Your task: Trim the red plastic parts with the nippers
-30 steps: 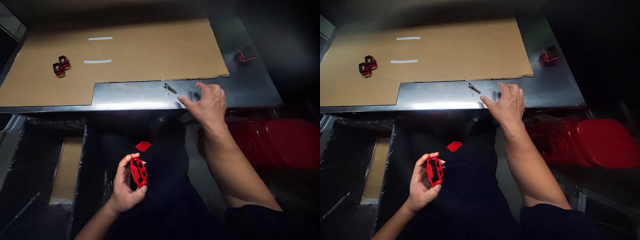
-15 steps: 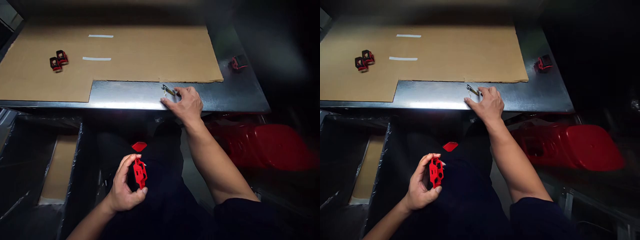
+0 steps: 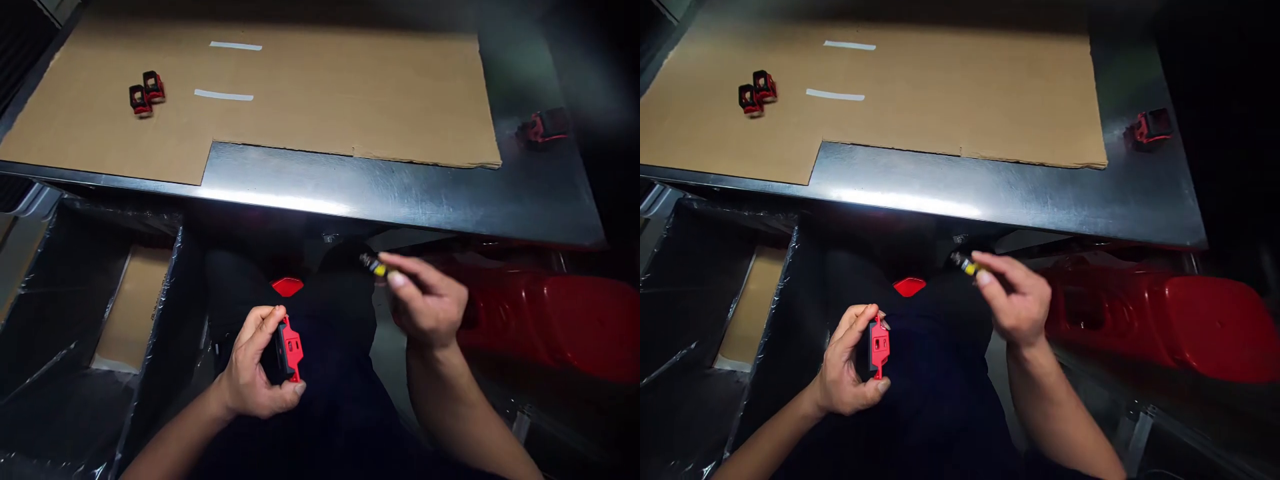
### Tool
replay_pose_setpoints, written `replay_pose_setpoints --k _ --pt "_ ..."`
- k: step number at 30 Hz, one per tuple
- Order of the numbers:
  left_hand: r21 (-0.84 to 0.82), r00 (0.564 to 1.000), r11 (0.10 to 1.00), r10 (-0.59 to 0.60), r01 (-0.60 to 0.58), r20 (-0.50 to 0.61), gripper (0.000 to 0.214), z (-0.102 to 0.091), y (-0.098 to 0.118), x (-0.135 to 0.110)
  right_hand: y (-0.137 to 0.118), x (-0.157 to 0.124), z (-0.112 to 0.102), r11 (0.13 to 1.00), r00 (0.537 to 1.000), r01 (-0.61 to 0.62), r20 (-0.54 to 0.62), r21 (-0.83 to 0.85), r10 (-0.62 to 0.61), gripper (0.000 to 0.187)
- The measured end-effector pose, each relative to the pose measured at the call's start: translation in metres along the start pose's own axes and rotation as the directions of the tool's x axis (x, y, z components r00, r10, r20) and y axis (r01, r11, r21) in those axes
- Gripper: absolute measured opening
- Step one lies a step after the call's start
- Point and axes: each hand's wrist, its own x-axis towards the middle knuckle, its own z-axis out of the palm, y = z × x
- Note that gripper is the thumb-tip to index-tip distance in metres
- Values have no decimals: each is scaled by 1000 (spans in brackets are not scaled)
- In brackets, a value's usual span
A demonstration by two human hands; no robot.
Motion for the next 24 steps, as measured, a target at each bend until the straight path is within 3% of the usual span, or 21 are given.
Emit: replay_pose_setpoints --k 3,7,13,19,24 --pt "41 999 998 51 -51 21 87 1 0 5 -22 -54 8 990 984 3 176 139 -28 26" --pt "46 990 995 85 -91 110 91 5 -2 10 -44 -87 19 958 957 111 230 265 -174 32" --pt "-1 972 994 103 -105 211 93 8 -3 13 -49 -89 17 935 918 269 234 230 -321 22" --pt "-6 980 995 98 -98 171 90 5 -3 6 -48 -82 24 884 870 407 198 232 -452 9" --pt "-13 985 996 92 -91 145 91 2 -3 3 -49 -77 28 867 844 428 231 255 -484 9"
